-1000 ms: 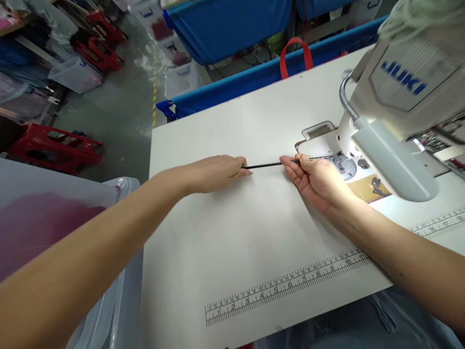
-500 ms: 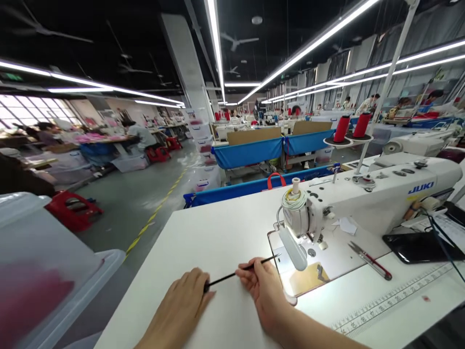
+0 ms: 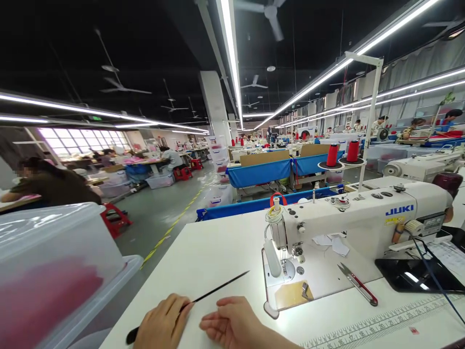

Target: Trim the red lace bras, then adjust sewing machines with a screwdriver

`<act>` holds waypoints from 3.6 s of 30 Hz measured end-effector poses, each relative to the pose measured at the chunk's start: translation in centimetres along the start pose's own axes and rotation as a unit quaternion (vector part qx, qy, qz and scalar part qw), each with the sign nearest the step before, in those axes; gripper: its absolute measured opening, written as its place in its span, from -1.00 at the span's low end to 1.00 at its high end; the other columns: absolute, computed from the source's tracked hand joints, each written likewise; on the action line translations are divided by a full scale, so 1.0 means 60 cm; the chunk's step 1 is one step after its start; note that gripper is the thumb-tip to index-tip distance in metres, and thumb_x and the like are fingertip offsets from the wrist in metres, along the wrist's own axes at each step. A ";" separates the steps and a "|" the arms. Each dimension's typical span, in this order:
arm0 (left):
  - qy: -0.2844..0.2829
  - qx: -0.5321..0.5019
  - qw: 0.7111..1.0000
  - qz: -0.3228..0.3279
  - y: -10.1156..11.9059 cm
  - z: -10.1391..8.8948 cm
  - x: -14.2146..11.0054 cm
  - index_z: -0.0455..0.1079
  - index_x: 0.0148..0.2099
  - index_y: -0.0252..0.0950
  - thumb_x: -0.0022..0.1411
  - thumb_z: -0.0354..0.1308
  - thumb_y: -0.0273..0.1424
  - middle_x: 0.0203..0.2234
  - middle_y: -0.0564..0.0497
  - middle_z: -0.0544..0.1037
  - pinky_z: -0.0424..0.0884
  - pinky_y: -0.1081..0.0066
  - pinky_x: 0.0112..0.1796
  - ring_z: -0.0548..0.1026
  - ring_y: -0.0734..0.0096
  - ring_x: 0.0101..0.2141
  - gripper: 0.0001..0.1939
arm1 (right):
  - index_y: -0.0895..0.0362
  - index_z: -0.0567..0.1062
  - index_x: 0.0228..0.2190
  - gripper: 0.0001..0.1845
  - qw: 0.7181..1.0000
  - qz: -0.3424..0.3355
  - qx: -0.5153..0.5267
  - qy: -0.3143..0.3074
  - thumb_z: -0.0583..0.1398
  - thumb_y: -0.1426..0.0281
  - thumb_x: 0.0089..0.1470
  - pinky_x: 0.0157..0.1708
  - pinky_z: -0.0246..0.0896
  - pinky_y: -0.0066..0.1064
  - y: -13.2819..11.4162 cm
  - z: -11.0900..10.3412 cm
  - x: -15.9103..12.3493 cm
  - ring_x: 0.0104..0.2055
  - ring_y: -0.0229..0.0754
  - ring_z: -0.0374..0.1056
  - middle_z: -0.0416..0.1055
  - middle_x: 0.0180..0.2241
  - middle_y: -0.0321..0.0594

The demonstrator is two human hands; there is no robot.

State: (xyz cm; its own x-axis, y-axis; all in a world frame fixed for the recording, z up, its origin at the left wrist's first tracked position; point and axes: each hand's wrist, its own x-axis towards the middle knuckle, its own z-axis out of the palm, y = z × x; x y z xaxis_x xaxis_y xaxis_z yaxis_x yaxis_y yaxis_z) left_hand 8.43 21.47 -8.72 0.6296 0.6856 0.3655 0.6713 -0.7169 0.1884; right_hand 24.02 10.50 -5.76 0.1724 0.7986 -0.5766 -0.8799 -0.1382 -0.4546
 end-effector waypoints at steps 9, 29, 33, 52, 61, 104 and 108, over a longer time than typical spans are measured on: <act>0.029 0.017 0.999 0.017 0.038 -0.013 -0.006 0.37 -0.43 -0.22 0.41 -0.24 -0.32 -0.47 -0.02 0.52 0.36 0.25 -0.24 0.46 0.30 -0.37 -0.55 | 0.23 0.39 -0.35 -0.88 0.999 -0.006 0.034 0.003 0.07 0.52 0.21 -0.49 0.31 -0.59 -0.014 -0.005 -0.007 -0.50 -0.25 0.48 0.46 -0.59 -0.10; -0.268 -0.077 0.960 0.001 0.036 -0.071 0.053 0.32 -0.26 -0.19 0.33 -0.03 -0.17 -0.30 0.03 0.51 0.33 0.35 -0.30 0.46 0.30 -0.28 -0.77 | 0.23 0.42 -0.38 -0.78 0.988 -0.119 0.008 0.094 0.14 0.38 0.32 -0.76 -0.03 -0.66 -0.087 -0.025 0.011 -0.67 -0.46 0.09 0.27 -0.54 -0.43; -0.415 -0.198 0.887 -0.033 0.026 -0.081 0.092 0.22 -0.28 -0.18 0.29 -0.05 0.01 -0.50 0.11 0.43 0.24 0.40 -0.46 0.36 0.43 -0.51 -0.64 | 0.24 0.41 -0.39 -0.77 0.983 -0.140 0.018 0.114 0.12 0.42 0.33 -0.73 0.07 -0.66 -0.093 -0.027 0.014 -0.63 -0.45 0.19 0.34 -0.49 -0.38; -0.376 -0.005 0.924 0.067 0.041 -0.046 0.158 0.29 -0.31 -0.19 0.33 -0.33 0.03 -0.34 -0.03 0.55 0.19 0.29 -0.38 0.48 0.13 -0.28 -0.48 | 0.26 0.37 -0.39 -0.74 0.965 -0.172 0.070 0.183 0.00 0.57 0.35 -0.55 0.43 -0.61 -0.108 -0.019 0.030 -0.47 -0.34 0.44 0.44 -0.43 -0.26; -0.392 -0.010 0.916 0.083 0.039 -0.033 0.155 0.27 -0.23 -0.18 0.33 -0.26 0.03 -0.29 -0.01 0.57 0.19 0.31 -0.41 0.48 0.18 -0.32 -0.55 | 0.21 0.36 -0.47 -0.69 0.958 -0.217 0.080 0.168 0.01 0.61 0.31 -0.27 0.52 -0.58 -0.105 -0.024 0.036 -0.44 -0.33 0.49 0.39 -0.51 -0.28; -0.358 -0.009 0.921 0.155 0.020 0.004 0.179 0.24 -0.20 -0.17 0.39 -0.35 -0.13 -0.13 0.02 0.51 0.22 0.28 -0.34 0.47 0.20 -0.21 -0.60 | 0.27 0.37 -0.42 -0.76 0.954 -0.207 0.101 0.193 0.02 0.65 0.27 -0.27 0.55 -0.47 -0.115 -0.026 0.050 -0.40 -0.22 0.52 0.38 -0.49 -0.22; -0.358 -0.020 0.916 0.178 0.021 0.008 0.179 0.25 -0.23 -0.19 0.39 -0.36 -0.16 -0.19 -0.01 0.53 0.26 0.25 -0.28 0.46 0.19 -0.20 -0.60 | 0.26 0.37 -0.42 -0.76 0.952 -0.210 0.098 0.200 0.02 0.65 0.27 -0.27 0.55 -0.47 -0.115 -0.025 0.050 -0.38 -0.22 0.52 0.38 -0.49 -0.22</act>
State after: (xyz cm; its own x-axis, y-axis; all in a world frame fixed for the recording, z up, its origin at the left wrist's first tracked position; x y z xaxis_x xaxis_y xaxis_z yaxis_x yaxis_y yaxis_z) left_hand 16.22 27.98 -4.98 0.9107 0.3046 -0.2790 0.3676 -0.9057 0.2110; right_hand 31.24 12.98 -5.38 0.6470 0.4671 -0.6027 -0.7556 0.2865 -0.5891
